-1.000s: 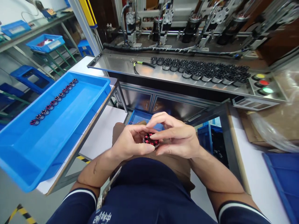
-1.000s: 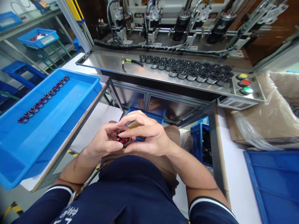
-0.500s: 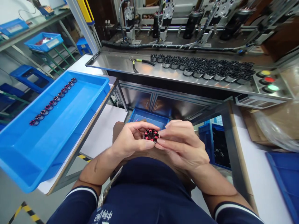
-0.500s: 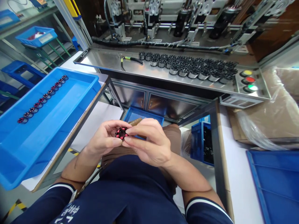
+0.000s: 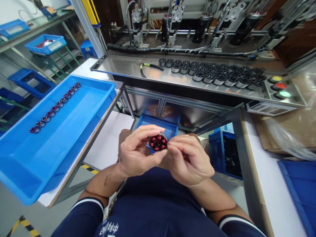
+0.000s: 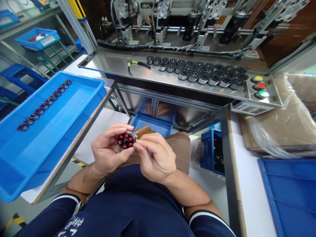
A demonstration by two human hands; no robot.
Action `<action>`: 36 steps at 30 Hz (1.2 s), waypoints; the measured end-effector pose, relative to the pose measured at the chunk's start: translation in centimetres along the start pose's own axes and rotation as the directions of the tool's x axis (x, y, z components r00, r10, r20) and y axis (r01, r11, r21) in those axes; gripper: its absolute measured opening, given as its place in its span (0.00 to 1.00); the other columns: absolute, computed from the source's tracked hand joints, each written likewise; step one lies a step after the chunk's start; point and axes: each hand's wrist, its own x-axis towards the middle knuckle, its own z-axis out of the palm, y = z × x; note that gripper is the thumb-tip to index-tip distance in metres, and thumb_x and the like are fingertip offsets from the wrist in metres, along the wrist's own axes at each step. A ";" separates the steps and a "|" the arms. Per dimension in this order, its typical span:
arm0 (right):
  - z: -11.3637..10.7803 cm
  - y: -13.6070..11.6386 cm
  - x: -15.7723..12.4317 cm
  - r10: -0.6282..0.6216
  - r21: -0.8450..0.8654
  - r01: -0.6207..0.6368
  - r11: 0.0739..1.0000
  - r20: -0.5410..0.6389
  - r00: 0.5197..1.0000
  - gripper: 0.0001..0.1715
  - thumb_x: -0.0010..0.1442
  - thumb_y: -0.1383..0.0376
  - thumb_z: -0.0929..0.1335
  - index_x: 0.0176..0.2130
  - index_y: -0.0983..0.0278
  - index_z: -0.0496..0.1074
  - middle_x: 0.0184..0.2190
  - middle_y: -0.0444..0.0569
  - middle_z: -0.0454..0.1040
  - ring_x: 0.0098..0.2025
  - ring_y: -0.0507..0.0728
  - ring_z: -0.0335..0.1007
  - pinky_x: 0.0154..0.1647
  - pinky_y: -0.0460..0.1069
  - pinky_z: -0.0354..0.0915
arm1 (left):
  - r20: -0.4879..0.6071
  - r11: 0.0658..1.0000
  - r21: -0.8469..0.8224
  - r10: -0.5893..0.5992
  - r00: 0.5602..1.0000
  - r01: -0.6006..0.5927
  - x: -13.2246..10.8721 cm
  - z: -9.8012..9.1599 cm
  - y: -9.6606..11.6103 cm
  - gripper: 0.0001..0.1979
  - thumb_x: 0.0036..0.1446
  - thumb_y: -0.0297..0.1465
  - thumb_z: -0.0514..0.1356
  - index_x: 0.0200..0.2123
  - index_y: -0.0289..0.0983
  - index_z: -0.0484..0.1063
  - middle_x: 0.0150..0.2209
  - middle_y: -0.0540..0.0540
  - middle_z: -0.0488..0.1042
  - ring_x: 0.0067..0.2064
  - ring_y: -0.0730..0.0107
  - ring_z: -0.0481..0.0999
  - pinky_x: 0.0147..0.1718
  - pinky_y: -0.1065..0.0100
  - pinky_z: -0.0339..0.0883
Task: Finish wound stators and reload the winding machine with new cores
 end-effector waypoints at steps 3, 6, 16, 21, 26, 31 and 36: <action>0.5 -0.1 -0.3 0.119 0.056 -0.118 0.991 -0.023 0.993 0.06 0.63 0.73 0.68 0.35 0.63 0.72 0.28 0.46 0.74 0.30 0.53 0.72 0.28 0.49 0.69 | -0.044 0.999 -0.044 -0.025 0.999 0.023 -0.5 0.6 -0.1 0.25 0.51 0.22 0.71 0.52 0.41 0.76 0.48 0.44 0.80 0.48 0.68 0.80 0.43 0.72 0.77; 0.6 0.3 -0.4 0.122 0.093 -0.118 0.989 -0.028 0.992 0.06 0.63 0.73 0.68 0.34 0.63 0.71 0.28 0.46 0.73 0.30 0.53 0.71 0.29 0.49 0.69 | -0.014 0.973 -0.129 -0.197 0.980 0.194 -0.8 0.6 -0.1 0.27 0.52 0.30 0.73 0.55 0.41 0.72 0.53 0.41 0.77 0.49 0.65 0.81 0.43 0.70 0.77; -0.9 1.2 0.5 0.054 -0.005 -0.053 0.999 0.065 0.996 0.07 0.63 0.74 0.68 0.34 0.62 0.70 0.28 0.46 0.74 0.30 0.53 0.73 0.27 0.48 0.68 | 0.460 0.663 -0.333 -0.506 0.729 0.670 0.3 -1.5 -0.9 0.21 0.60 0.46 0.65 0.46 0.36 0.70 0.28 0.46 0.78 0.28 0.68 0.80 0.26 0.72 0.74; -1.2 1.1 0.5 0.046 -0.052 -0.042 0.998 0.078 0.996 0.07 0.62 0.74 0.69 0.34 0.63 0.70 0.28 0.45 0.75 0.29 0.52 0.73 0.28 0.47 0.69 | 0.456 0.633 -0.443 -0.450 0.767 0.635 -0.1 -1.4 -1.8 0.21 0.62 0.46 0.63 0.52 0.39 0.71 0.31 0.45 0.80 0.29 0.67 0.82 0.24 0.73 0.73; -1.1 1.1 0.8 0.065 -0.039 -0.063 0.997 0.070 0.995 0.08 0.61 0.75 0.70 0.33 0.62 0.71 0.28 0.45 0.76 0.30 0.53 0.74 0.27 0.47 0.69 | 0.422 0.683 -0.462 -0.392 0.817 0.566 0.2 -2.0 -1.9 0.19 0.62 0.44 0.62 0.52 0.41 0.73 0.43 0.41 0.80 0.37 0.65 0.83 0.26 0.72 0.75; -0.9 0.9 1.3 0.149 0.027 -0.152 0.988 0.099 0.984 0.09 0.61 0.74 0.69 0.30 0.63 0.71 0.25 0.46 0.76 0.28 0.54 0.74 0.27 0.48 0.70 | 0.273 0.770 -0.440 -0.376 0.886 0.462 0.4 -2.0 -1.3 0.12 0.60 0.41 0.66 0.37 0.39 0.70 0.49 0.42 0.78 0.48 0.62 0.82 0.43 0.62 0.78; -1.2 0.8 1.4 0.070 0.065 -0.082 0.995 0.161 0.985 0.08 0.62 0.74 0.69 0.33 0.63 0.71 0.25 0.46 0.75 0.28 0.53 0.73 0.27 0.47 0.70 | 0.147 0.767 -0.483 -0.404 0.903 0.422 0.3 -1.3 -1.2 0.21 0.49 0.40 0.74 0.36 0.41 0.66 0.42 0.46 0.80 0.55 0.56 0.80 0.50 0.58 0.77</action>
